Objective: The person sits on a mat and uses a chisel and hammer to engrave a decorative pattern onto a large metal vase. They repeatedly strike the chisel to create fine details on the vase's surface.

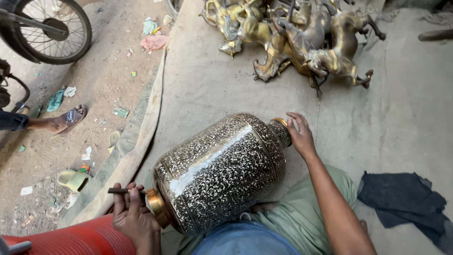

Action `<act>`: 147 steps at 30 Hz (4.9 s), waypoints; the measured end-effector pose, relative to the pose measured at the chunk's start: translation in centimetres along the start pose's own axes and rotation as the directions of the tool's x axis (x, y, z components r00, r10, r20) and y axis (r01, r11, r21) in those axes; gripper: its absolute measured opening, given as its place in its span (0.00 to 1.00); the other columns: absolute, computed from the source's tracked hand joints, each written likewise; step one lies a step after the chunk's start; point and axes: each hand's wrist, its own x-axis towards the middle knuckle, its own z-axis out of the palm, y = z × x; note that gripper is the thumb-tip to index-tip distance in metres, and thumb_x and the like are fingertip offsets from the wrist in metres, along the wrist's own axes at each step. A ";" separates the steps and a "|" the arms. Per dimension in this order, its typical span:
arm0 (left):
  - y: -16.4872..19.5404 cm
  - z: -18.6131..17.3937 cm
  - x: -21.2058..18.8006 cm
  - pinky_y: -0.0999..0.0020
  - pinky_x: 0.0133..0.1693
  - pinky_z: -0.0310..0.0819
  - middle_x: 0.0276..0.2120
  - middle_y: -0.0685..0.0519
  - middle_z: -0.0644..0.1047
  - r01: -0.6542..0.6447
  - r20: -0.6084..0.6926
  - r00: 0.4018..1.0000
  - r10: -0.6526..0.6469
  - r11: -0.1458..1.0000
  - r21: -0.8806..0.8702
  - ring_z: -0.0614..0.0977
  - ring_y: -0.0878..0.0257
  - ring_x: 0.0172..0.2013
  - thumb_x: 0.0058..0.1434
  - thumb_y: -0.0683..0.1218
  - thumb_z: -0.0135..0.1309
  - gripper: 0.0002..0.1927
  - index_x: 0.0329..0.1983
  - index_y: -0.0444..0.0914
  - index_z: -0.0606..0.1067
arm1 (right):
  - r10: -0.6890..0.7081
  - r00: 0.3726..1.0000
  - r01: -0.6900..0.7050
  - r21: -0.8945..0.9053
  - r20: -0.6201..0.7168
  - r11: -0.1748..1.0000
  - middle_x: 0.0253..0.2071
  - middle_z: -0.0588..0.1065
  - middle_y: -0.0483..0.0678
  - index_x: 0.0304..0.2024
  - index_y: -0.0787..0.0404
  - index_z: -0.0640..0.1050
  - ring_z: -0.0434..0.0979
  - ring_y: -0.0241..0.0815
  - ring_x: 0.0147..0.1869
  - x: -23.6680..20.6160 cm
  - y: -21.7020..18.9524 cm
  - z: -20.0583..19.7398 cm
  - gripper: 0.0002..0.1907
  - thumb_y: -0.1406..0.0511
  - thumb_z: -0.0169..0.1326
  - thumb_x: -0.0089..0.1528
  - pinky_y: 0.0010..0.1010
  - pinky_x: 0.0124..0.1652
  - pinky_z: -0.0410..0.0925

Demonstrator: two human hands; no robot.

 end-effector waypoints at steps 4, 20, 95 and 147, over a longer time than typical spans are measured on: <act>0.3 1.3 -1.5 0.69 0.52 0.79 0.47 0.47 0.81 -0.197 0.016 0.980 0.198 0.957 0.213 0.82 0.63 0.46 0.70 0.34 0.55 0.24 0.69 0.27 0.68 | 0.148 0.960 -0.167 0.061 0.240 0.984 0.61 0.74 0.50 0.58 0.51 0.79 0.72 0.47 0.67 1.5 -1.7 1.8 0.27 0.45 0.43 0.69 0.37 0.64 0.63; 2.0 20.4 11.7 0.68 0.43 0.81 0.41 0.48 0.86 -0.863 0.692 0.505 0.516 0.297 0.408 0.86 0.62 0.40 0.62 0.32 0.56 0.26 0.63 0.38 0.77 | 0.334 0.927 -0.290 -0.240 0.168 0.926 0.77 0.46 0.67 0.66 0.49 0.72 0.45 0.69 0.78 -9.6 3.1 0.6 0.37 0.39 0.27 0.68 0.55 0.69 0.50; -3.3 -7.6 -10.5 0.63 0.52 0.77 0.51 0.51 0.73 0.969 0.919 0.221 -0.328 0.180 -0.170 0.79 0.62 0.49 0.70 0.36 0.47 0.33 0.76 0.46 0.54 | 0.376 0.353 -0.272 -0.291 0.856 0.917 0.46 0.85 0.44 0.45 0.49 0.85 0.85 0.38 0.51 -26.9 -2.0 -3.8 0.23 0.43 0.53 0.64 0.30 0.55 0.73; -9.0 11.4 -1.2 0.65 0.49 0.80 0.45 0.47 0.79 0.595 0.195 0.804 -0.562 0.761 -0.260 0.82 0.59 0.43 0.61 0.34 0.54 0.32 0.69 0.33 0.64 | 0.190 0.982 -0.151 0.665 0.013 0.732 0.74 0.55 0.53 0.76 0.57 0.52 0.52 0.50 0.77 -12.6 2.3 3.7 0.45 0.42 0.45 0.65 0.44 0.70 0.48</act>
